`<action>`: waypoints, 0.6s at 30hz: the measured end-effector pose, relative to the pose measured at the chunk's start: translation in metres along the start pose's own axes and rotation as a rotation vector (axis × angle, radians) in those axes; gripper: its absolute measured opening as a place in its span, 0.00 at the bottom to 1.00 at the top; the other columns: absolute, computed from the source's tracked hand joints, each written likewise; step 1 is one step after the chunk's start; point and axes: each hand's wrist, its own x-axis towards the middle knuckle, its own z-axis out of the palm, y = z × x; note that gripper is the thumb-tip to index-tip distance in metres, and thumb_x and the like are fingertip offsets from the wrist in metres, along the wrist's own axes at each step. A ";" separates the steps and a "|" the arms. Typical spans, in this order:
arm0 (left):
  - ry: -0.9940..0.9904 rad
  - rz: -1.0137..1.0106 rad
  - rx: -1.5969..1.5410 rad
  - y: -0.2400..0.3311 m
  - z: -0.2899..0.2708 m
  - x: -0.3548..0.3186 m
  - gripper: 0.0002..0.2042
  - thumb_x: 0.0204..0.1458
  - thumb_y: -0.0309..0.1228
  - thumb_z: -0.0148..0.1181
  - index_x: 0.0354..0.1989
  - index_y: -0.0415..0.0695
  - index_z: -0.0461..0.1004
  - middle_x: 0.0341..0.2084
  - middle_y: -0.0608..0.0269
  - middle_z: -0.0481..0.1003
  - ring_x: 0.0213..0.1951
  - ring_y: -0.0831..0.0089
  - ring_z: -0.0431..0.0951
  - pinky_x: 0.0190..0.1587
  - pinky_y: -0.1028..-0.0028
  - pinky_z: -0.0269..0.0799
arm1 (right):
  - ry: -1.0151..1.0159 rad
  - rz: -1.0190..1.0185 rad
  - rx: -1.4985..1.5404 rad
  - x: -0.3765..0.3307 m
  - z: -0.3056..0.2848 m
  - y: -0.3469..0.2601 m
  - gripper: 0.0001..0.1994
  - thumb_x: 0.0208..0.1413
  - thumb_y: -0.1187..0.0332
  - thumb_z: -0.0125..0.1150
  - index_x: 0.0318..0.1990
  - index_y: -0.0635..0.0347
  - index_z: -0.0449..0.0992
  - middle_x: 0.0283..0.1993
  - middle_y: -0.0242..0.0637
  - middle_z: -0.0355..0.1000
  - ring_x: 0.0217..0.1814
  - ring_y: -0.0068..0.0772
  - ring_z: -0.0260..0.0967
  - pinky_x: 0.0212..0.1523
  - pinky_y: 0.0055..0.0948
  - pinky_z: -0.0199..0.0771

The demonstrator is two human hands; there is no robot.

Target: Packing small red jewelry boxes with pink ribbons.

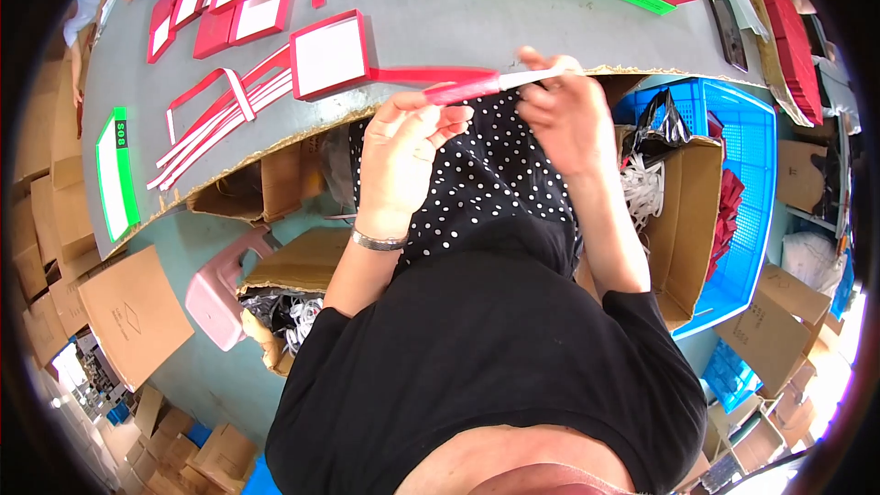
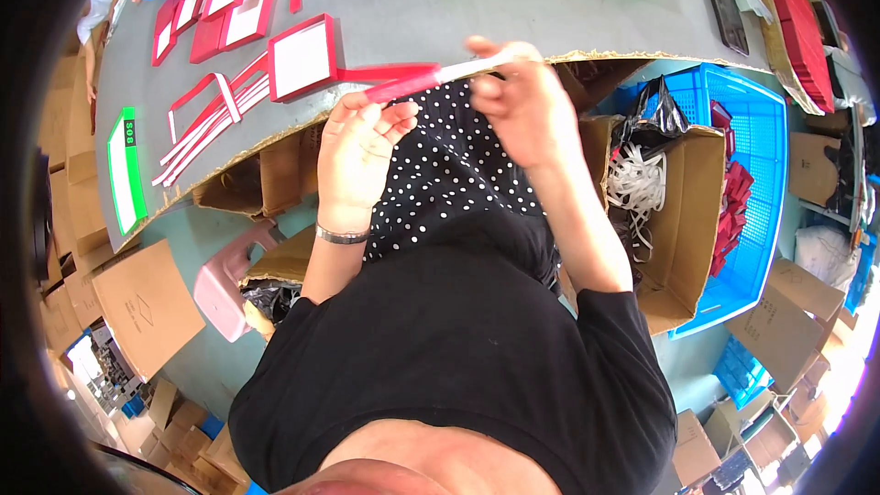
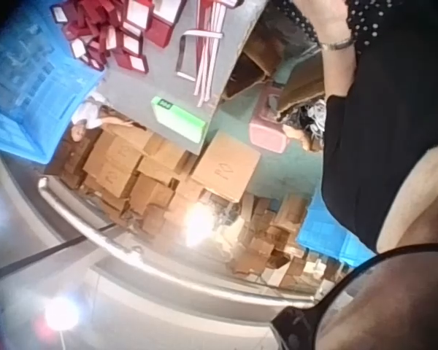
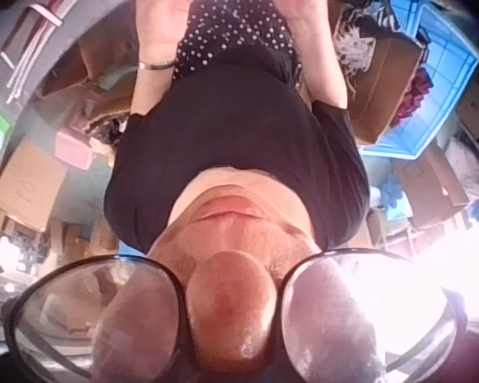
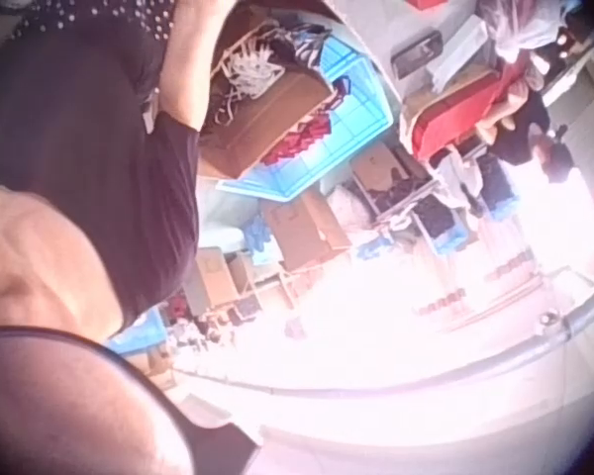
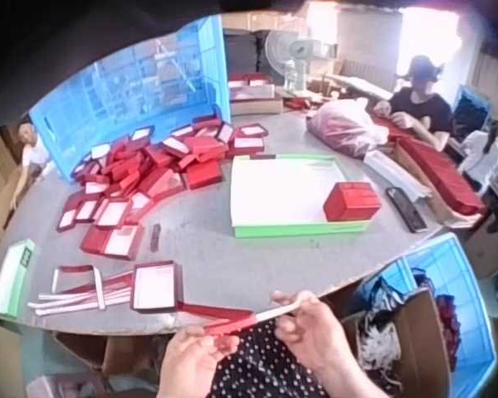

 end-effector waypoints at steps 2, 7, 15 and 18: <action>-0.009 -0.247 -0.452 0.011 0.000 0.008 0.06 0.59 0.24 0.48 0.40 0.40 0.72 0.39 0.48 0.77 0.42 0.59 0.80 0.47 0.63 0.77 | 0.174 -0.035 0.240 -0.019 -0.040 -0.045 0.09 0.57 0.74 0.48 0.42 0.70 0.68 0.43 0.42 0.70 0.26 0.25 0.67 0.19 0.16 0.68; 0.076 -0.230 -0.660 0.029 -0.032 0.031 0.06 0.58 0.25 0.50 0.41 0.40 0.73 0.41 0.46 0.77 0.46 0.56 0.78 0.48 0.61 0.78 | 0.548 -0.823 -0.390 -0.139 -0.220 -0.181 0.18 0.50 0.75 0.51 0.47 0.82 0.67 0.53 0.61 0.67 0.57 0.55 0.66 0.62 0.50 0.66; -0.047 -0.237 -0.397 0.019 -0.003 0.042 0.05 0.57 0.25 0.51 0.40 0.41 0.69 0.38 0.42 0.77 0.41 0.54 0.80 0.48 0.57 0.77 | 1.175 -0.205 -2.575 -0.255 -0.269 -0.207 0.14 0.54 0.68 0.51 0.48 0.58 0.75 0.44 0.46 0.76 0.47 0.47 0.74 0.48 0.36 0.73; -0.098 -0.212 -0.182 0.015 0.018 0.031 0.03 0.58 0.23 0.49 0.36 0.42 0.69 0.39 0.42 0.77 0.39 0.56 0.81 0.47 0.60 0.78 | 0.695 -0.368 -1.880 -0.110 -0.100 -0.102 0.10 0.55 0.71 0.56 0.43 0.58 0.79 0.47 0.41 0.75 0.52 0.38 0.72 0.52 0.31 0.69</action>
